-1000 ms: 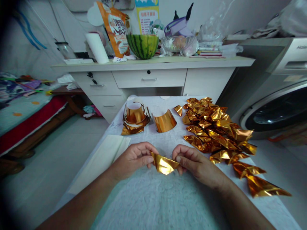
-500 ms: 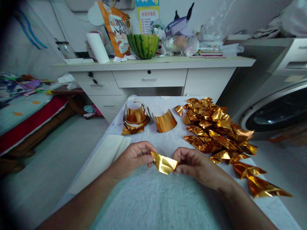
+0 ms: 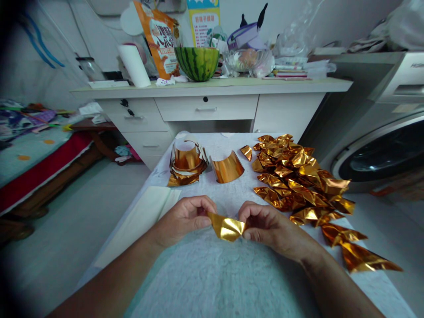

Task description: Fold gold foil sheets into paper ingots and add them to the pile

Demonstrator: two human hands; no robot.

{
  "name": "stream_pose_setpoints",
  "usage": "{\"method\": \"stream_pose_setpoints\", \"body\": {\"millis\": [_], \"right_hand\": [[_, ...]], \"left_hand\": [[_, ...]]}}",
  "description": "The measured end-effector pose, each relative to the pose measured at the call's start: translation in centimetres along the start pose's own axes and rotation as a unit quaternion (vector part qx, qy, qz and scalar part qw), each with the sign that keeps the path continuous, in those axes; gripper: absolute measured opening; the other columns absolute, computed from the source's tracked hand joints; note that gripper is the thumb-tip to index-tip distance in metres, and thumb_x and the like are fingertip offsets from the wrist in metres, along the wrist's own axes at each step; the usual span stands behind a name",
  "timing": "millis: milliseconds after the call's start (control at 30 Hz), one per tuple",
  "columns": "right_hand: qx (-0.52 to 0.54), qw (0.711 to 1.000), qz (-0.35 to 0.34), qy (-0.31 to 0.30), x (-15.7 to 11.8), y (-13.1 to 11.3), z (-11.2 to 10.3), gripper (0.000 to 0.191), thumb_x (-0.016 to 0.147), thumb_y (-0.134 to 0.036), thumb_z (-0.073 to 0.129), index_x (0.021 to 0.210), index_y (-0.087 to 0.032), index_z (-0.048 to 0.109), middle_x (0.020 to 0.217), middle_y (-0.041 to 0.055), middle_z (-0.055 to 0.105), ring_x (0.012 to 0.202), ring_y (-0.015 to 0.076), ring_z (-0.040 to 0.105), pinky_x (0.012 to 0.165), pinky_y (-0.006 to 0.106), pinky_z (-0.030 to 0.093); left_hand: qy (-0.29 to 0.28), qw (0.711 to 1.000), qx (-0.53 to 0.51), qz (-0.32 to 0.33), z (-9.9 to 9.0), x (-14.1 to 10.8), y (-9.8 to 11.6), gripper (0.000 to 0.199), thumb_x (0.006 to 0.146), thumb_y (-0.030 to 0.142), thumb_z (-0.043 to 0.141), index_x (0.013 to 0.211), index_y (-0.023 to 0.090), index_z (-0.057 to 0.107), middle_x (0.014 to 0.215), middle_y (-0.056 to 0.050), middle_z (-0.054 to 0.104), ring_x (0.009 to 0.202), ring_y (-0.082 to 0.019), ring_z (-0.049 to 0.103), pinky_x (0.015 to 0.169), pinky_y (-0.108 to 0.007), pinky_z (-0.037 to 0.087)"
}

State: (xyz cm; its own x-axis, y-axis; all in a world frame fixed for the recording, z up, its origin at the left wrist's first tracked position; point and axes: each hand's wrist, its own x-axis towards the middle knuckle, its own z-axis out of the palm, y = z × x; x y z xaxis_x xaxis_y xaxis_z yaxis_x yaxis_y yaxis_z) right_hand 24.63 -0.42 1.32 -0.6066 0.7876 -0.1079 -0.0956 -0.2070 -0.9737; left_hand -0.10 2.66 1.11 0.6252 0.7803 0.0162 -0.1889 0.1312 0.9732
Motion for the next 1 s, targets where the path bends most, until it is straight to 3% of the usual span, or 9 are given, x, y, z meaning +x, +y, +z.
{"method": "stream_pose_setpoints", "body": {"millis": [200,533,867,1000], "right_hand": [[-0.012,1.0,0.001,-0.004,-0.19,-0.21,-0.02,0.019,0.082,-0.033,0.074,0.085,-0.018,0.063,0.085,0.0,0.054,0.078,0.0126,0.049,0.069,0.025,0.039],[0.012,1.0,0.001,-0.014,-0.24,0.05,-0.06,0.019,0.082,-0.033,0.074,0.086,-0.018,0.063,0.081,-0.001,0.055,0.076,0.012,0.05,0.068,0.024,0.04],[0.006,1.0,0.001,-0.018,-0.16,-0.03,0.09,0.018,0.082,-0.033,0.073,0.088,-0.018,0.066,0.084,0.0001,0.058,0.079,0.0127,0.052,0.07,0.025,0.04],[0.013,1.0,-0.003,-0.014,-0.16,-0.03,0.23,0.017,0.082,-0.033,0.073,0.088,-0.018,0.066,0.083,-0.0007,0.057,0.076,0.0114,0.051,0.067,0.023,0.039]], "left_hand": [[0.013,0.999,-0.022,-0.029,-0.01,0.04,0.02,0.027,0.071,0.033,0.08,0.08,0.013,0.065,0.079,-0.001,0.059,0.073,-0.011,0.051,0.066,-0.022,0.039],[-0.019,0.996,0.007,-0.092,-0.46,-0.19,-0.14,0.035,0.066,0.042,0.082,0.08,0.013,0.068,0.072,0.0,0.059,0.066,-0.01,0.049,0.062,-0.021,0.037],[-0.035,0.996,0.002,-0.08,-0.46,-0.2,-0.55,0.032,0.07,0.039,0.08,0.081,0.013,0.065,0.072,0.001,0.054,0.067,-0.01,0.046,0.061,-0.021,0.033],[-0.046,0.998,-0.006,-0.048,-0.39,-0.09,-0.62,0.028,0.071,0.036,0.079,0.079,0.014,0.064,0.083,-0.002,0.058,0.074,-0.011,0.051,0.069,-0.023,0.039]]}}
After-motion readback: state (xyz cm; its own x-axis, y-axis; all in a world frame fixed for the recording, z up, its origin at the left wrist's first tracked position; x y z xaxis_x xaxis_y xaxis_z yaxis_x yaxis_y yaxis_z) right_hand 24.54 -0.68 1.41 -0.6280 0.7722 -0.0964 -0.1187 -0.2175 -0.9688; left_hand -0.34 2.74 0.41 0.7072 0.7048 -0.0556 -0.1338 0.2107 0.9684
